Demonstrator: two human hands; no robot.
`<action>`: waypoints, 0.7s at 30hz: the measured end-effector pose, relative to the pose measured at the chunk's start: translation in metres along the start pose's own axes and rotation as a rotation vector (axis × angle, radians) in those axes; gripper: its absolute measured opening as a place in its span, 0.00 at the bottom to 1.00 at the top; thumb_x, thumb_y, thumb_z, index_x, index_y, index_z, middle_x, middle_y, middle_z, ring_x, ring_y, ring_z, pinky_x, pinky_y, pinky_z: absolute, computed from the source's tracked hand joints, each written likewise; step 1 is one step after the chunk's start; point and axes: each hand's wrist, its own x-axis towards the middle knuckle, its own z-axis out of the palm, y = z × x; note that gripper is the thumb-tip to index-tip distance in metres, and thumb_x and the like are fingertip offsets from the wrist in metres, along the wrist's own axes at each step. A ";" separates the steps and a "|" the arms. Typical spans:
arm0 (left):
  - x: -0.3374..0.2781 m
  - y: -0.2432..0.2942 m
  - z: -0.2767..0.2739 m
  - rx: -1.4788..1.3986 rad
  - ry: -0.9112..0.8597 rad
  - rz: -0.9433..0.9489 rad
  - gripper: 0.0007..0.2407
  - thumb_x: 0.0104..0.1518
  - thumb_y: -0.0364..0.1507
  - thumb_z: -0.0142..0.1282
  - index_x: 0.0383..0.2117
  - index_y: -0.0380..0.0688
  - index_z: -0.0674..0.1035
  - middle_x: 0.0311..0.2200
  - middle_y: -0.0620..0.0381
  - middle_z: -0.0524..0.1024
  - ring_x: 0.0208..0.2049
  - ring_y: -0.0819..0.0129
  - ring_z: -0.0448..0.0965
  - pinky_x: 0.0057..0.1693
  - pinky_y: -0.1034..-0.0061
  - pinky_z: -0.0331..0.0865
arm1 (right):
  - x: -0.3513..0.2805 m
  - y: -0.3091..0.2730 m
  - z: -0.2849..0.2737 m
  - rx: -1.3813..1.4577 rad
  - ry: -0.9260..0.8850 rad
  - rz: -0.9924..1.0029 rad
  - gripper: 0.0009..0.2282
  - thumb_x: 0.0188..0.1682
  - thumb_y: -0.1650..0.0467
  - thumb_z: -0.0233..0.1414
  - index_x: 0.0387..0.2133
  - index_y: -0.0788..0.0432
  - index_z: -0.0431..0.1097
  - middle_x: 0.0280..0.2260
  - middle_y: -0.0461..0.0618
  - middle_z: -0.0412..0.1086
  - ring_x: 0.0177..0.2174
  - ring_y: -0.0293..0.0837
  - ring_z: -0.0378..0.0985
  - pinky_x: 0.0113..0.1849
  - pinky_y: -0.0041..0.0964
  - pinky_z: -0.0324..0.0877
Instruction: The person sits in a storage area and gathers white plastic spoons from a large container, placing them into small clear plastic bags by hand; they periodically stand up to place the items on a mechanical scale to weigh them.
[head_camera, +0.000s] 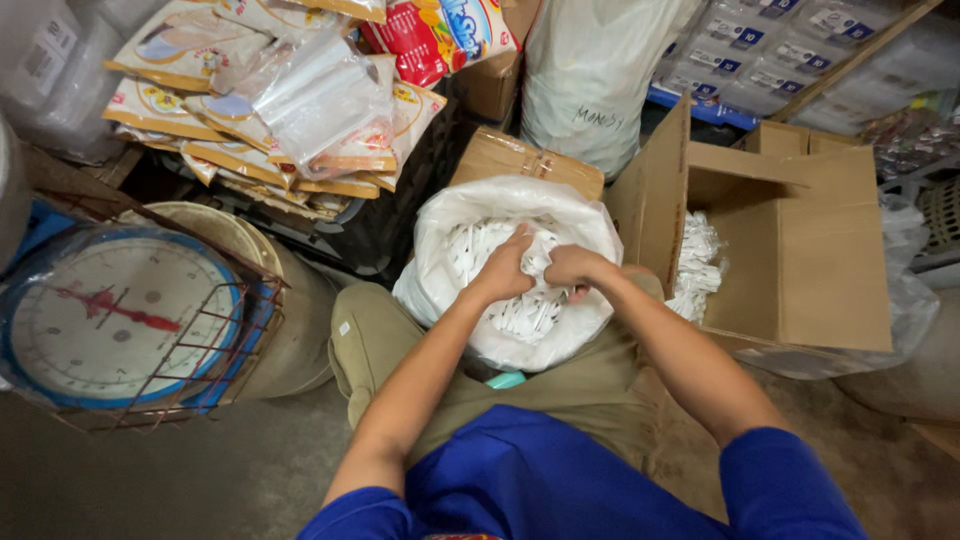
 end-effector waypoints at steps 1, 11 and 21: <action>0.000 -0.002 0.007 -0.003 -0.001 -0.003 0.33 0.37 0.22 0.62 0.57 0.27 0.71 0.66 0.28 0.57 0.69 0.43 0.56 0.70 0.67 0.56 | -0.002 -0.004 0.000 -0.159 0.024 0.021 0.17 0.41 0.72 0.51 0.38 0.77 0.73 0.31 0.62 0.76 0.20 0.51 0.80 0.20 0.41 0.73; 0.015 -0.004 0.008 -0.034 -0.007 -0.012 0.32 0.38 0.25 0.62 0.58 0.33 0.73 0.64 0.32 0.63 0.67 0.47 0.63 0.68 0.70 0.59 | 0.012 -0.014 -0.024 -0.388 0.002 -0.066 0.17 0.39 0.69 0.56 0.36 0.74 0.75 0.30 0.61 0.76 0.21 0.49 0.77 0.23 0.43 0.73; 0.029 0.082 -0.051 -0.486 0.071 0.007 0.20 0.47 0.21 0.58 0.50 0.36 0.79 0.47 0.49 0.81 0.34 0.69 0.85 0.41 0.76 0.79 | -0.058 -0.018 0.002 -0.051 1.118 -1.082 0.47 0.16 0.68 0.69 0.55 0.80 0.62 0.50 0.72 0.66 0.47 0.65 0.72 0.46 0.51 0.69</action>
